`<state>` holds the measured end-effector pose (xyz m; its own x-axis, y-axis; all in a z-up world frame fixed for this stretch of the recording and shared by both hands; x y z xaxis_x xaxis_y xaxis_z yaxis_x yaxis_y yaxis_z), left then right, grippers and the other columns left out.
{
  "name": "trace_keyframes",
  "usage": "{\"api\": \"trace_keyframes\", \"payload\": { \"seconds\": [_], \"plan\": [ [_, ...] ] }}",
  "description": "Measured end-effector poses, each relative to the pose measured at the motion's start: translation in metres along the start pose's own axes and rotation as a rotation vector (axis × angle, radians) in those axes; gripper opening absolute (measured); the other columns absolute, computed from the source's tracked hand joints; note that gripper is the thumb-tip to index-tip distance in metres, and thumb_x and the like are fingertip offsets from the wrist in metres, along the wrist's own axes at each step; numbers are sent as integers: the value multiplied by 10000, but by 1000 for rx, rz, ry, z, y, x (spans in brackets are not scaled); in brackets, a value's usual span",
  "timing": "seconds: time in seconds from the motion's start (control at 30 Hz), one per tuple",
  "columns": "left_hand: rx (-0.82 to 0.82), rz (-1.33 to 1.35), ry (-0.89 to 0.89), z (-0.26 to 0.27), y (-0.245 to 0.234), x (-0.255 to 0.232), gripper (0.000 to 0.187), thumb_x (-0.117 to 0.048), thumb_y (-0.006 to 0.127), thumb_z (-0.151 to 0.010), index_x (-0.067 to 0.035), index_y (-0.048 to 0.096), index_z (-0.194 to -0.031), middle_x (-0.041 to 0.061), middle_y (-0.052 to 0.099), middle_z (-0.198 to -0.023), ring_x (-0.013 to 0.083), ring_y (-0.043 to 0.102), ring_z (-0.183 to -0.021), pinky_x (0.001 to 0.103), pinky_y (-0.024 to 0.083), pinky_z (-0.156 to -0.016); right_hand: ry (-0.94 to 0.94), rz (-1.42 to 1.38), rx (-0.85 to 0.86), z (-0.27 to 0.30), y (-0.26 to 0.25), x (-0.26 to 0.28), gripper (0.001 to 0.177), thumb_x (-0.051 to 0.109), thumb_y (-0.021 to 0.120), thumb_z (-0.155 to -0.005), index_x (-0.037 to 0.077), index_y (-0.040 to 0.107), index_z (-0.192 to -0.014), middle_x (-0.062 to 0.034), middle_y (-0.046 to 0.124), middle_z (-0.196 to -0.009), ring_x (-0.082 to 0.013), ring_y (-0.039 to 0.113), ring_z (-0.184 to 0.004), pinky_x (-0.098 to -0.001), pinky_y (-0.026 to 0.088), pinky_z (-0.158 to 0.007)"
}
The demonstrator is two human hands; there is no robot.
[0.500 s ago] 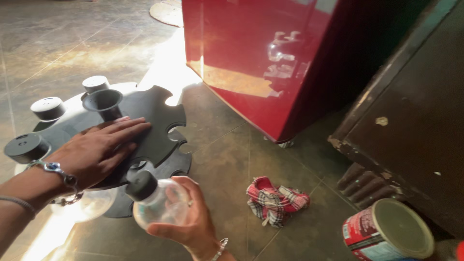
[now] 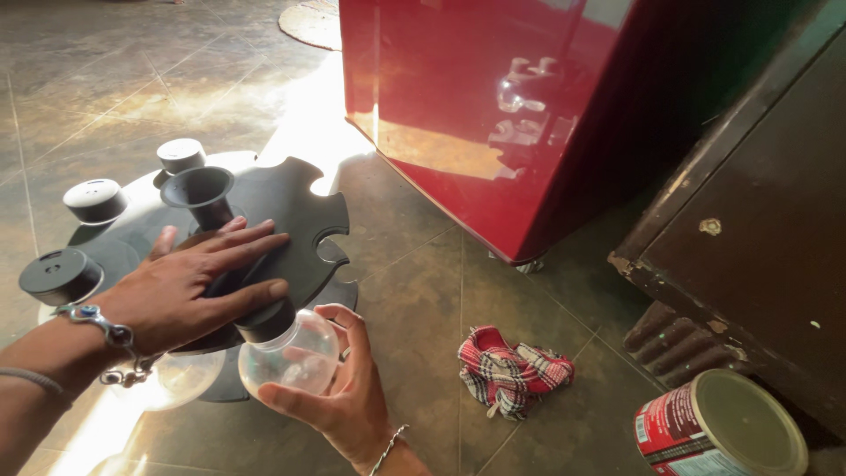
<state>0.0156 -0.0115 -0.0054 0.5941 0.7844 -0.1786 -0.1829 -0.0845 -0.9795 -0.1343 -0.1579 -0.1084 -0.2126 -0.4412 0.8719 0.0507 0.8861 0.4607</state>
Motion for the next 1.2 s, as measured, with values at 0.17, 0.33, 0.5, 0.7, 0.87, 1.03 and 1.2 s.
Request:
{"api": "trace_keyframes", "payload": {
  "seconds": [0.17, 0.33, 0.5, 0.7, 0.87, 1.03, 1.2],
  "plan": [
    [39, 88, -22, -3, -3, 5, 747, -759, 332, -829, -562, 342, -1550, -255, 179, -1668, 68, 98, -1568, 695, -64, -1213, -10, 223, 71, -11, 1, 1, 1030, 300, 910, -713, 105, 342, -1550, -149, 554, -1374, -223, 621, -1229, -370, 598, -968],
    [69, 124, -10, -3, -6, 2, 621, -511, 449, -941, -576, 330, -1547, -264, 164, -1662, 74, 50, -1571, 698, -86, -1204, 61, 217, 155, -24, 1, 10, 1022, 281, 900, -674, 90, 371, -1527, -132, 636, -1248, -206, 653, -1147, -329, 638, -650],
    [93, 167, -10, -4, -8, 2, 611, -413, 490, -970, -576, 339, -1540, -257, 163, -1662, 63, 14, -1578, 697, -121, -1198, 141, 313, 184, -30, -1, 22, 951, 275, 879, -660, 92, 432, -1480, -112, 693, -1226, -204, 714, -1078, -300, 629, -573],
    [132, 185, -52, -10, -6, 3, 605, -437, 499, -970, -595, 327, -1528, -281, 147, -1663, 46, -1, -1580, 696, -162, -1195, -237, 513, -75, -19, 17, 11, 909, 267, 919, -697, 76, 442, -1447, -86, 728, -1211, -197, 737, -1077, -248, 608, -818],
    [153, 200, -14, -11, -4, 12, 636, -444, 532, -947, -595, 331, -1531, -270, 133, -1674, 68, 0, -1585, 702, -161, -1186, 81, 296, 46, -25, 13, 15, 908, 249, 884, -670, 99, 444, -1450, -90, 700, -1207, -194, 696, -1064, -300, 635, -544],
    [149, 197, 32, -13, -3, 18, 659, -443, 548, -936, -590, 322, -1537, -257, 122, -1679, 80, -3, -1585, 715, -157, -1170, 317, 94, 400, -45, -8, 25, 972, 221, 897, -708, 112, 397, -1535, -123, 657, -1272, -236, 658, -1159, -335, 631, -574],
    [167, 237, 5, -13, -4, 20, 654, -425, 565, -936, -604, 342, -1524, -278, 146, -1672, 60, -8, -1592, 701, -183, -1182, 499, 84, 576, -62, -22, 28, 937, 207, 913, -752, 20, 428, -1532, -187, 672, -1290, -285, 673, -1182, -362, 653, -632]
  ]
}}
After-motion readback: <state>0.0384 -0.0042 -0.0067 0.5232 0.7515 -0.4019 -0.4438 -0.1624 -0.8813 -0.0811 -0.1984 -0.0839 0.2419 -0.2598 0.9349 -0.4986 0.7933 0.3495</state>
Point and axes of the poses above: each hand's wrist, its own z-axis away from the middle knuckle, its own y-axis out of the palm, x = y × z, the point moved 2 cm from there along -z, towards the middle knuckle
